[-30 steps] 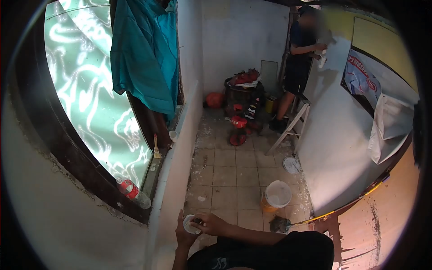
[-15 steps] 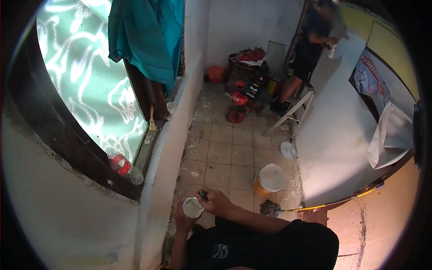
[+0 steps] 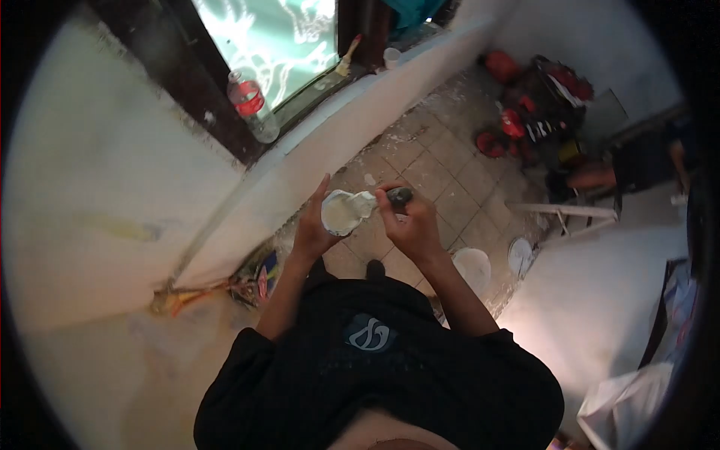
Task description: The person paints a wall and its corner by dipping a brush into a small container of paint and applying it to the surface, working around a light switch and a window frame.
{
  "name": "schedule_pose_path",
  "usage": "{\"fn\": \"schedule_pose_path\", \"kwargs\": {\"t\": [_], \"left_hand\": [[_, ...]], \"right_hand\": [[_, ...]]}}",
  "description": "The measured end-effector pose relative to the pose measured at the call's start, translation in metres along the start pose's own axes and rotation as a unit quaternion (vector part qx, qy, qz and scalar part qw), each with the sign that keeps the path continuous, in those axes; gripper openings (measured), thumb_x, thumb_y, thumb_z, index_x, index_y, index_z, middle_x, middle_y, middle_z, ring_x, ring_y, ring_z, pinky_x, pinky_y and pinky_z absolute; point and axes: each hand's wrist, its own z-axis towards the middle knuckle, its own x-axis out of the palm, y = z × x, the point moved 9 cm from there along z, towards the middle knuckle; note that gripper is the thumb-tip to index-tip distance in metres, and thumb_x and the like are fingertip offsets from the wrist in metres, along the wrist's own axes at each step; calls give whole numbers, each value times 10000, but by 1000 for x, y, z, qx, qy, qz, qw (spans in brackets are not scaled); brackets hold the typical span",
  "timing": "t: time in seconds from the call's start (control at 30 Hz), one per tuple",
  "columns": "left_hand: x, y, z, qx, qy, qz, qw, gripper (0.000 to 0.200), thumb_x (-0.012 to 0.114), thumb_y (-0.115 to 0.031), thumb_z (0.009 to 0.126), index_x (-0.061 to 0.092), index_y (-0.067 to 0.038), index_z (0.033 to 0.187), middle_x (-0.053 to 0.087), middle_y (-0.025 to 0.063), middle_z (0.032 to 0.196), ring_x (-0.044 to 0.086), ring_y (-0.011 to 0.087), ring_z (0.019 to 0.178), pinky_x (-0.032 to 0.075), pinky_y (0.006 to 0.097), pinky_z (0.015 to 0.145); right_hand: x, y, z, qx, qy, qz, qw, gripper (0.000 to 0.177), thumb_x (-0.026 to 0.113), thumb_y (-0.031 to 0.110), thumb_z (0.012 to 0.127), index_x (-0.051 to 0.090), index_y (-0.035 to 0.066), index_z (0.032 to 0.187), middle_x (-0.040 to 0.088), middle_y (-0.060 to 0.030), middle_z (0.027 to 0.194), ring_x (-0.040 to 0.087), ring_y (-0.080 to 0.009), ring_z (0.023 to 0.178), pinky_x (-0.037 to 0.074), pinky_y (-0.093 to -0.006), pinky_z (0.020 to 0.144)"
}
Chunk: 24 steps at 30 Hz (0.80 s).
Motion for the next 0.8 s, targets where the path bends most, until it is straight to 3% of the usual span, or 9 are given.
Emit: {"fn": "schedule_pose_path", "kwargs": {"t": [0.2,0.3,0.43,0.5,0.63,0.7,0.73,0.8], "left_hand": [[16,-21,-17,11,-86,50,995,1282,1028,-195,675,289,-129,1720,734,186,1315,737,398,1173,614,470,981],[21,-35,-40,-16,-112,56,992,1294,1034,-203,667,286,-125,1720,739,189,1299,738,401,1167,614,472,985],[15,-30,-54,-61,-141,52,987,1306,1038,-200,661,280,-122,1722,739,190,1295,735,399,1174,606,475,1007],[17,-33,-65,-60,-159,67,983,1303,1035,-198,666,276,-120,1723,739,190,1294,735,398,1176,604,476,1011],[7,-44,-84,-75,-201,75,974,1296,1021,-218,686,257,-126,1729,727,199,1319,722,413,1204,597,478,1018],[9,-45,-92,-86,-197,74,974,1286,1009,-241,704,246,-140,1734,700,215,1374,710,426,1227,588,480,1026],[7,-47,-97,-85,-214,84,969,1286,1009,-241,704,246,-140,1734,700,215,1374,710,426,1227,588,480,1026],[10,-46,-104,-86,-212,81,970,1273,1001,-241,714,245,-143,1734,683,216,1412,707,431,1236,583,482,1036]], "right_hand": [[-31,-12,2,0,77,32,997,101,735,77,1024,720,-19,1049,785,-165,925,821,-286,860,646,-351,725],[-43,-13,-4,-3,95,51,994,98,740,70,1025,728,-21,1057,790,-153,925,820,-249,849,635,-340,709],[-38,-9,-1,-75,96,49,991,113,748,80,1028,738,-26,1067,787,-135,885,809,-210,816,618,-327,696],[-37,-20,-4,-27,118,78,990,124,756,88,1029,746,-28,1073,785,-134,881,801,-193,803,609,-321,688],[-7,-25,-21,-73,165,137,974,133,756,103,1037,750,-27,1062,779,-130,882,791,-175,810,605,-314,689],[20,-40,-37,-15,217,175,960,147,742,112,1053,743,-31,1084,783,-114,919,777,-169,826,628,-312,714],[31,-39,-43,-29,227,185,956,147,742,112,1053,743,-31,1084,783,-114,919,777,-169,826,628,-312,714],[53,-59,-56,114,222,335,908,169,722,118,1068,728,-44,1115,781,-106,966,768,-176,842,668,-332,762]]}}
